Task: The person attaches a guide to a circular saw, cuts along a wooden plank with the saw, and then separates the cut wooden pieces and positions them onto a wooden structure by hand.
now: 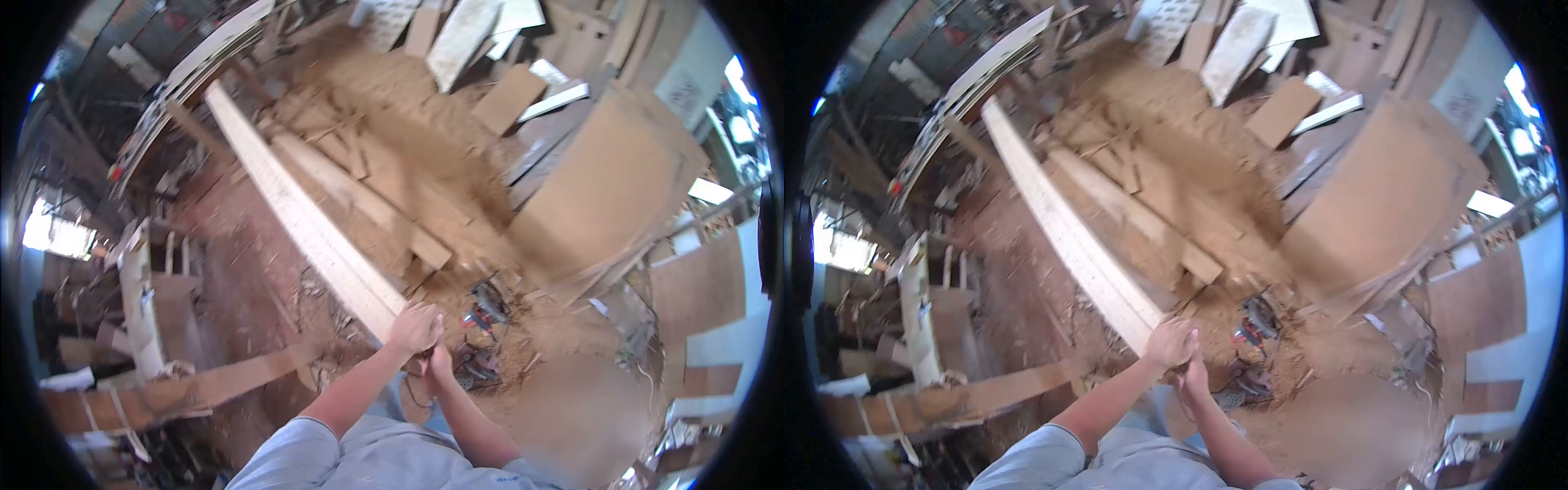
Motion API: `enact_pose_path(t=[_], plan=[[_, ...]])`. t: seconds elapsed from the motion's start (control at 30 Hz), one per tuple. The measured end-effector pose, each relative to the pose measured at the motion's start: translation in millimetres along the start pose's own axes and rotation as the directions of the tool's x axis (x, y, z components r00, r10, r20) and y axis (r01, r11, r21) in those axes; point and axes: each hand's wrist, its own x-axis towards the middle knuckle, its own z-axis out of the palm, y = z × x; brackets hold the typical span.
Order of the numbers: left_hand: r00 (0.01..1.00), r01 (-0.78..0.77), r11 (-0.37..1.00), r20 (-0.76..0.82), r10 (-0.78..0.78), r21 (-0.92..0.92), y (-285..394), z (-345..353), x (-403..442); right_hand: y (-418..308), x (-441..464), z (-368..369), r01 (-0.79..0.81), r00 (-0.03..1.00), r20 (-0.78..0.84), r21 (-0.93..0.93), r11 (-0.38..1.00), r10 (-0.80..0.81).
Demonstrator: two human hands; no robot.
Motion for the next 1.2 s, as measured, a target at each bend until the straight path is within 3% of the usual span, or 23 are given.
enact_pose_path(t=[0.13,0.23,0.27,0.37,0.4,0.47,0.5,0.53,0.6,0.8,0.97,1.1,1.2], plan=[[0.999,-0.052,0.992,-0.015,0.050,-0.115,-7.2,1.8,1.3,-0.6,-13.8,55.2,0.219,0.972,-0.128,0.182,0.959,-0.197],[0.994,-0.108,0.954,-0.055,0.096,-0.281,-13.8,-5.7,1.2,5.3,-9.1,75.8,0.307,0.905,-0.329,0.073,0.949,-0.268],[0.991,-0.134,0.937,-0.070,0.118,-0.322,-16.2,-8.1,0.3,54.7,50.5,12.6,0.549,0.833,0.012,0.098,0.830,-0.553],[0.974,-0.217,0.843,-0.048,0.223,-0.491,-31.3,-24.6,2.2,87.2,115.8,-43.5,0.636,0.769,-0.137,0.074,0.768,-0.624],[0.964,-0.243,0.821,-0.036,0.262,-0.517,-42.6,-38.7,5.1,63.3,77.0,-10.9,0.388,0.658,-0.357,-0.594,0.705,-0.663],[0.955,-0.254,0.778,-0.022,0.296,-0.575,-63.6,-72.6,-1.7,50.6,60.4,16.0,0.185,0.509,-0.508,-0.724,0.665,-0.695],[0.953,-0.248,0.764,-0.008,0.303,-0.596,-80.7,-94.3,-10.2,55.1,56.0,27.4,0.065,0.432,-0.568,-0.755,0.653,-0.700],[0.950,-0.253,0.816,0.024,0.310,-0.520,-101.8,-119.3,-13.8,53.1,55.7,30.5,0.046,0.405,-0.557,-0.780,0.624,-0.725],[0.943,-0.328,0.836,-0.100,0.317,-0.439,-140.3,-164.4,-27.4,48.8,51.4,34.1,0.003,0.357,-0.529,-0.823,0.568,-0.770],[0.978,0.049,0.921,-0.167,-0.123,-0.387,-285.6,-231.8,-69.2,43.9,45.1,54.4,-0.109,0.282,-0.594,-0.800,0.590,-0.753],[0.959,0.069,0.918,-0.228,-0.169,-0.390,-327.9,-245.5,-74.8,40.7,36.5,65.6,-0.148,0.276,-0.607,-0.793,0.590,-0.745],[0.960,0.152,0.914,-0.164,-0.226,-0.376,-303.4,-272.4,-54.9,39.0,33.6,71.1,-0.149,0.257,-0.619,-0.784,0.602,-0.742],[0.989,0.011,0.980,-0.140,-0.039,-0.199,-334.6,-265.8,-35.1,42.1,28.9,78.8,-0.156,0.224,-0.627,-0.779,0.608,-0.746]])
